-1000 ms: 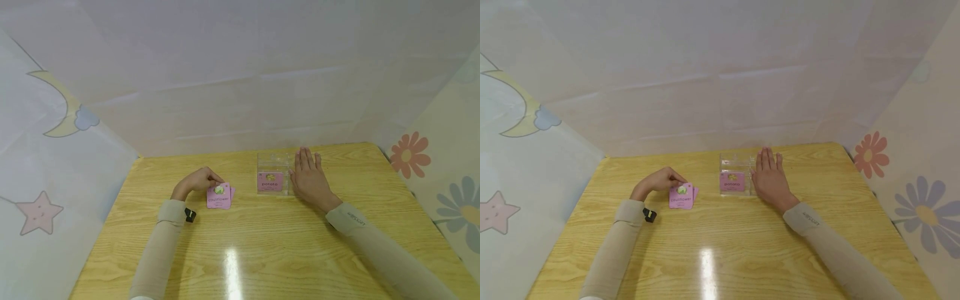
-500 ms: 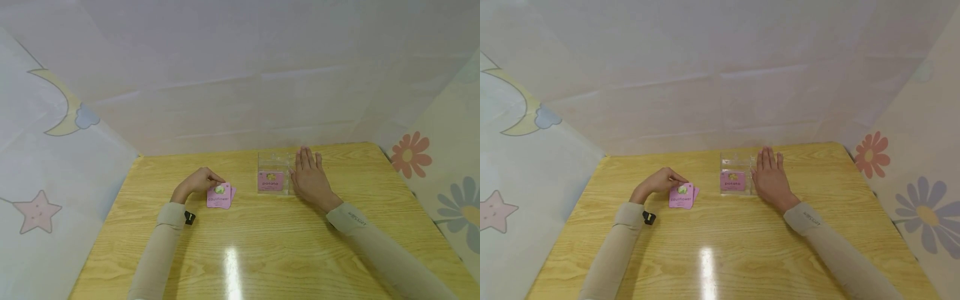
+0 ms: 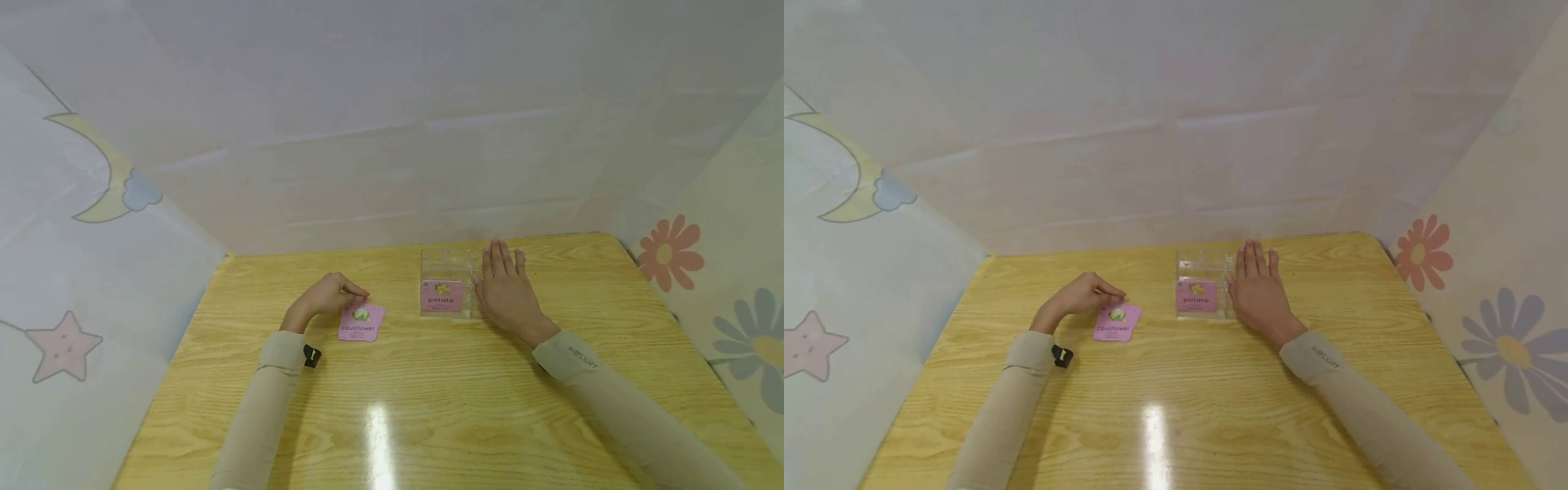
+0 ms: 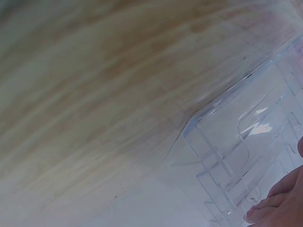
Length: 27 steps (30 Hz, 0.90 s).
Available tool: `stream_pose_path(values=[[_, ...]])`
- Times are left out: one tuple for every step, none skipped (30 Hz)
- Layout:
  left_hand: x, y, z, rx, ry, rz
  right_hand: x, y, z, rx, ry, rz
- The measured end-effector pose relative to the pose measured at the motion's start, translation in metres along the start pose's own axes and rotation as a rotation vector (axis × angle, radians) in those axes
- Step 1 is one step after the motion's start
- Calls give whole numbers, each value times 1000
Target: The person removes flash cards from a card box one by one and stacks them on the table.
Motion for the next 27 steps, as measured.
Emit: stream_pose_path(values=[[0,0,0,1,1,-1,0,0,0,0,-1,-1],[1,0,0,2,0,-1,0,0,0,-1,-2,-1],[1,0,0,1,2,-3,0,0,0,-2,0,2],[1,0,-1,-1,2,-4,0,0,0,-5,4,5],[2,0,-1,-2,1,-5,0,0,0,-8,8,8],[2,-1,-2,-2,0,-7,0,0,0,-9,11,9],[3,-1,-2,1,0,-11,0,0,0,-8,10,9],[3,-1,-2,6,-4,-13,0,-1,0,-6,11,7],[3,-1,-3,8,-11,-15,1,-1,1,-4,11,2],[4,-1,-3,10,-16,-17,1,-1,1,-1,9,-4],[4,-1,-4,13,-20,-19,2,-1,1,4,6,-11],[4,-1,-4,16,-24,-20,2,-1,1,6,4,-16],[4,-1,-4,17,-32,-21,2,-1,1,8,2,-18],[4,-2,-5,18,-34,-22,1,-1,1,8,3,-19],[4,-2,-5,17,-35,-25,1,-2,0,9,0,-20],[4,-2,-6,16,-32,-28,0,-2,0,9,0,-20],[5,-2,-7,15,-32,-31,0,-2,0,10,0,-19],[6,-2,-8,11,-30,-36,0,-2,0,11,-4,-21],[7,-2,-9,7,-27,-41,1,-1,1,13,-7,-23],[8,-1,-11,0,-21,-45,1,-1,1,14,-10,-26],[8,-1,-13,-7,-22,-47,2,-1,1,16,-11,-29],[9,-1,-15,-14,-19,-48,2,-1,1,18,-11,-31],[9,-1,-16,-19,-18,-50,2,-1,1,19,-12,-32],[10,-1,-18,-23,-13,-51,3,-1,1,19,-15,-33],[10,-1,-19,-25,-12,-50,3,0,1,19,-16,-32],[10,-1,-21,-30,-8,-51,3,0,2,22,-18,-33],[11,-1,-22,-33,-1,-55,3,0,2,23,-21,-34]])
Point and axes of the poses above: each hand's wrist, its own y-axis towards the middle knuckle, its own x-axis out of the back of the hand, z = x × y, the point moved 10 cm from there along y, towards the middle knuckle, and after that the axes turned 12 degrees about y, right-handed, at the moved point
